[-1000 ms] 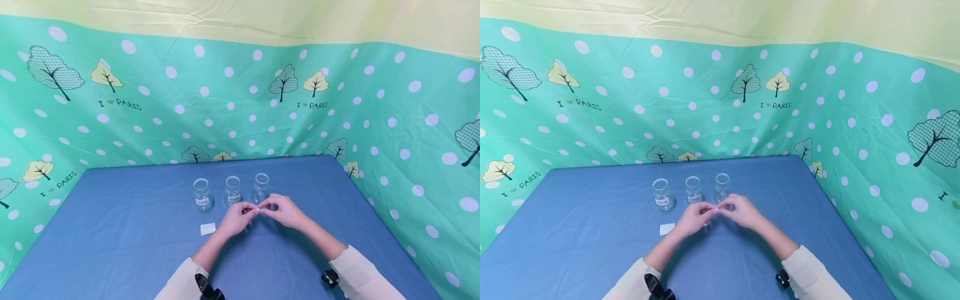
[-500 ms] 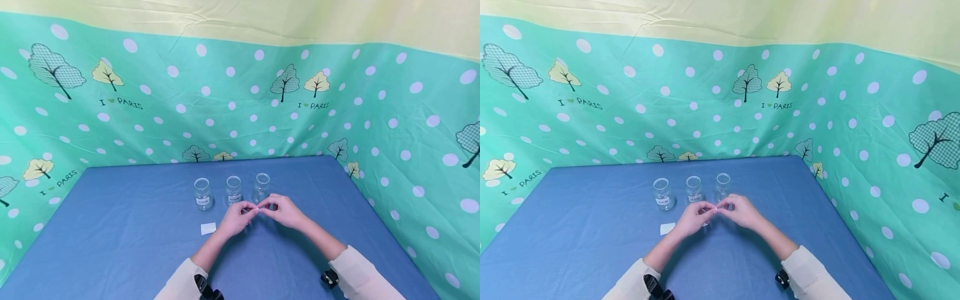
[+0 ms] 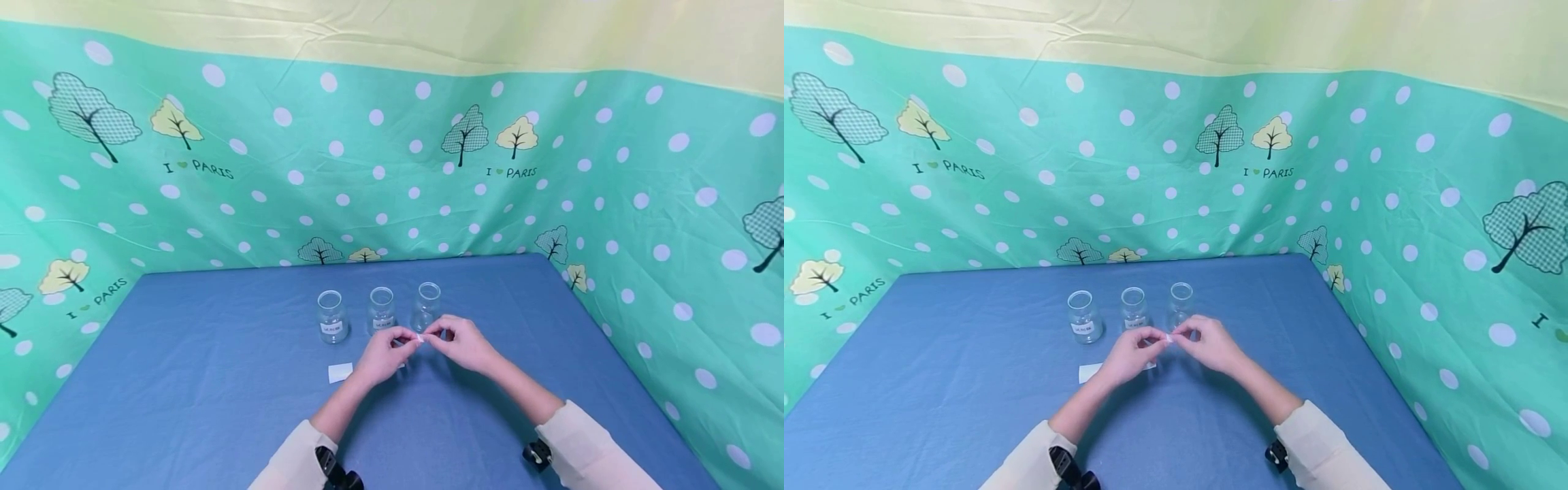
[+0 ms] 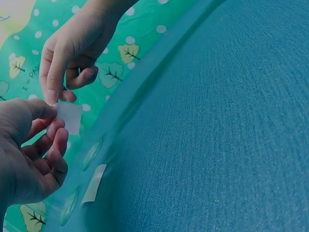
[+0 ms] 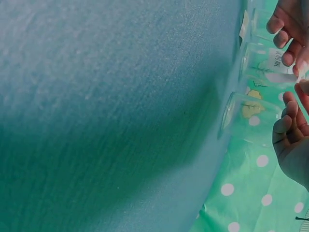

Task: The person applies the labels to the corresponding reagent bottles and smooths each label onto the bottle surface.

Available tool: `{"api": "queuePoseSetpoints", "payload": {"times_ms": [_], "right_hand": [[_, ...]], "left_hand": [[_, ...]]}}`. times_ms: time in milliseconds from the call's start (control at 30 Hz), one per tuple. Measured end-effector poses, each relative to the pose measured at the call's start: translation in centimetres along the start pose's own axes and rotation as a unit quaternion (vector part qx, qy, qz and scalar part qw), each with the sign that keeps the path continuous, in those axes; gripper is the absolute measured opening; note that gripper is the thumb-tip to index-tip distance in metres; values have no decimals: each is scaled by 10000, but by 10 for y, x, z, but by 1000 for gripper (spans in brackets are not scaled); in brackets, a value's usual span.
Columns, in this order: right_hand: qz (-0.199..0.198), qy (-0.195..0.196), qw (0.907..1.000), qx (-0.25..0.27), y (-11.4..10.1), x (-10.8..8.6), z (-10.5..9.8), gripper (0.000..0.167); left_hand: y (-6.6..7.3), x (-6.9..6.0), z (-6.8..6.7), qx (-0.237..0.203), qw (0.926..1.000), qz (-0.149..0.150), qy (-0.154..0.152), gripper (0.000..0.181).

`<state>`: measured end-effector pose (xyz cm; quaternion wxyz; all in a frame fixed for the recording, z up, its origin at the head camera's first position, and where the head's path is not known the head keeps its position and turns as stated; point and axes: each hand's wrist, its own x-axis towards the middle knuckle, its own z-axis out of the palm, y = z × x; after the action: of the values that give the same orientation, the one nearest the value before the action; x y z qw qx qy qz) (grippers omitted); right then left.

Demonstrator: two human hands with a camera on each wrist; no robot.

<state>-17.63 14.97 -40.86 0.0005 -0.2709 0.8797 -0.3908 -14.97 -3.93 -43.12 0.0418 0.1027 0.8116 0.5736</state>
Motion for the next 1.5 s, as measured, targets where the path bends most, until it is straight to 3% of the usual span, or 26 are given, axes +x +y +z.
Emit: {"api": "queuePoseSetpoints", "payload": {"times_ms": [500, 900, 1500], "right_hand": [[576, 564, 9965, 201, 0, 0, -2, 5], [550, 1106, 9914, 422, 1, 2, -3, 6], [775, 1210, 9868, 740, 5, 2, -2, 7]], "left_hand": [[-2, 0, -1, 109, 9996, -73, 238, 15], [-3, -1, -3, -51, 9994, -183, 306, 14], [-8, -1, -6, -129, 9986, -246, 443, 16]]}}
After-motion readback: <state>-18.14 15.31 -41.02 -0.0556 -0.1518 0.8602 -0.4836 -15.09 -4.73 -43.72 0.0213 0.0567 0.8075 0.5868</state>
